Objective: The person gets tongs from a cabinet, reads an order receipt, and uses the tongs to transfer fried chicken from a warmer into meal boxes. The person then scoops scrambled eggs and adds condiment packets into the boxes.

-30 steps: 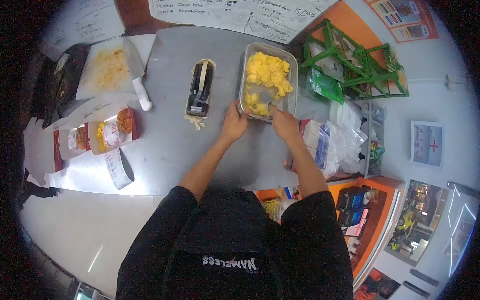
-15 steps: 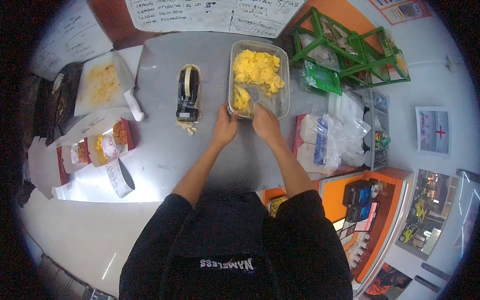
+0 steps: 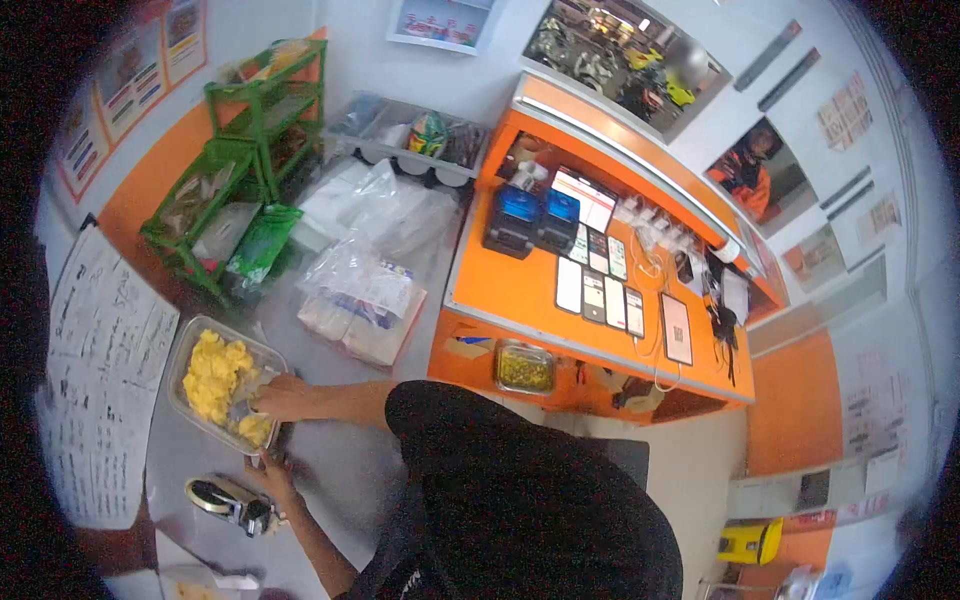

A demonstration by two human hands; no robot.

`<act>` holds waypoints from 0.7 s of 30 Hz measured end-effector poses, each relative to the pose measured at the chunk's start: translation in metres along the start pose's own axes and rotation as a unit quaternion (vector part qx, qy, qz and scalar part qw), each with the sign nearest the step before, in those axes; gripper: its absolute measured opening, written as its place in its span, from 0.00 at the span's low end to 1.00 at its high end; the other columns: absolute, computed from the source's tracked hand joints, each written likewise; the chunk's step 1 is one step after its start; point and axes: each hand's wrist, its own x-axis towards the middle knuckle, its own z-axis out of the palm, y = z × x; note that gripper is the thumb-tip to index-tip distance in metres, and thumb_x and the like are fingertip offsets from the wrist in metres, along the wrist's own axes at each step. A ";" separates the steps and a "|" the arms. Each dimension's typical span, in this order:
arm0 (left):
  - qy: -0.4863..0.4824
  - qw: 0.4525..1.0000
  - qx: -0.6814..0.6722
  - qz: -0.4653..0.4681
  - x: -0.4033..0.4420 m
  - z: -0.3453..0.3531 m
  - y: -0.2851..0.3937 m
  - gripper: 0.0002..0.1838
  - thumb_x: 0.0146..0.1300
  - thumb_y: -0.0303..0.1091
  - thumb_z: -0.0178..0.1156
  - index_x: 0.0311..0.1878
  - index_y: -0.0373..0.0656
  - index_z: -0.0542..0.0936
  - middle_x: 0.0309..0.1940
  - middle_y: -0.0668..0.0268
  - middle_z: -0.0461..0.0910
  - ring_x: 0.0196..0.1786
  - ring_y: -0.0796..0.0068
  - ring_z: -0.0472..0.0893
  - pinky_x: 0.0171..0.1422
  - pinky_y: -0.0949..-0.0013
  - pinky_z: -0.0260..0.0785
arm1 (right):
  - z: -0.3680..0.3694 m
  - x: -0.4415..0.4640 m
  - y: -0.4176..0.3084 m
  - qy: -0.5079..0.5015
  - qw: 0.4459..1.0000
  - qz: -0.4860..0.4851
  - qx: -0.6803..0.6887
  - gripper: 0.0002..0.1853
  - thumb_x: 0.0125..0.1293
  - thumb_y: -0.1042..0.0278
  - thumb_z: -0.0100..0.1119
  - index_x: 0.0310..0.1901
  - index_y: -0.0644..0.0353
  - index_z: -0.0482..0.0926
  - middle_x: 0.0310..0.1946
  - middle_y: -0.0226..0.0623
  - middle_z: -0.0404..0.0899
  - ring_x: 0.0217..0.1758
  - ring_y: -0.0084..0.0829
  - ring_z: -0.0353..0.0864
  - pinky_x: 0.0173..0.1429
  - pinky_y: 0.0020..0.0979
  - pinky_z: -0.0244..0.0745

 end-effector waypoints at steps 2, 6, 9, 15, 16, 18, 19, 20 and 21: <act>0.010 1.000 0.016 -0.011 0.000 0.002 -0.001 0.33 0.68 0.47 0.55 0.70 0.51 0.53 0.52 0.59 0.70 0.40 0.67 0.78 0.33 0.69 0.70 | -0.021 -0.006 -0.007 -0.016 0.999 0.030 0.005 0.13 0.55 0.69 0.54 0.44 0.56 0.76 0.35 0.43 0.78 0.36 0.46 0.82 0.40 0.44 0.77; 0.018 0.999 0.002 -0.030 -0.011 0.007 0.011 0.35 0.68 0.49 0.55 0.71 0.50 0.52 0.56 0.56 0.69 0.44 0.61 0.78 0.38 0.64 0.71 | 0.004 -0.010 0.005 0.014 0.999 -0.044 -0.013 0.13 0.54 0.69 0.55 0.43 0.56 0.76 0.34 0.42 0.77 0.35 0.47 0.82 0.39 0.44 0.77; 0.020 0.999 0.004 -0.033 -0.008 0.007 0.010 0.35 0.67 0.50 0.56 0.71 0.50 0.52 0.57 0.56 0.69 0.44 0.60 0.79 0.39 0.63 0.71 | -0.009 -0.003 -0.002 0.031 0.999 0.040 0.007 0.12 0.52 0.69 0.57 0.41 0.55 0.77 0.33 0.40 0.77 0.34 0.45 0.82 0.37 0.45 0.77; 0.015 1.000 0.010 -0.019 0.000 0.003 0.003 0.36 0.67 0.50 0.57 0.70 0.50 0.52 0.58 0.54 0.68 0.44 0.57 0.80 0.39 0.61 0.73 | 0.015 -0.008 -0.012 -0.084 0.993 0.008 -0.085 0.11 0.52 0.67 0.59 0.38 0.56 0.78 0.33 0.40 0.78 0.35 0.42 0.83 0.39 0.43 0.79; 0.004 1.000 0.005 -0.018 -0.001 0.002 0.005 0.36 0.67 0.50 0.57 0.70 0.51 0.52 0.58 0.54 0.68 0.44 0.57 0.80 0.39 0.61 0.74 | 0.013 -0.011 -0.019 -0.069 0.995 0.028 -0.070 0.14 0.52 0.68 0.58 0.43 0.57 0.77 0.35 0.42 0.78 0.35 0.42 0.83 0.39 0.43 0.79; -0.013 1.000 0.000 -0.023 -0.004 0.007 0.012 0.35 0.67 0.49 0.57 0.70 0.51 0.52 0.58 0.54 0.69 0.43 0.58 0.80 0.38 0.61 0.74 | 0.020 -0.022 -0.023 -0.039 0.996 0.063 -0.041 0.22 0.53 0.68 0.58 0.52 0.59 0.74 0.39 0.45 0.78 0.35 0.42 0.83 0.38 0.44 0.79; -0.018 0.999 0.003 -0.028 -0.005 0.008 0.017 0.35 0.66 0.49 0.57 0.70 0.51 0.52 0.58 0.55 0.69 0.43 0.59 0.80 0.38 0.61 0.75 | 0.017 -0.029 -0.027 0.027 0.997 0.070 -0.024 0.26 0.53 0.69 0.57 0.57 0.60 0.70 0.42 0.48 0.77 0.36 0.43 0.83 0.39 0.44 0.79; -0.019 0.999 0.007 -0.033 -0.007 0.004 0.021 0.35 0.66 0.48 0.57 0.70 0.51 0.53 0.57 0.55 0.70 0.42 0.60 0.80 0.37 0.61 0.75 | 0.007 -0.043 -0.040 0.092 0.993 0.074 -0.003 0.30 0.54 0.70 0.56 0.61 0.62 0.65 0.44 0.50 0.76 0.38 0.44 0.82 0.40 0.44 0.79; -0.036 0.998 0.020 -0.037 -0.003 -0.003 0.020 0.34 0.67 0.47 0.57 0.70 0.50 0.53 0.57 0.55 0.70 0.41 0.60 0.80 0.37 0.61 0.75 | -0.003 -0.058 -0.054 0.083 0.989 0.119 0.024 0.34 0.55 0.71 0.55 0.65 0.63 0.59 0.47 0.52 0.75 0.41 0.45 0.81 0.42 0.44 0.79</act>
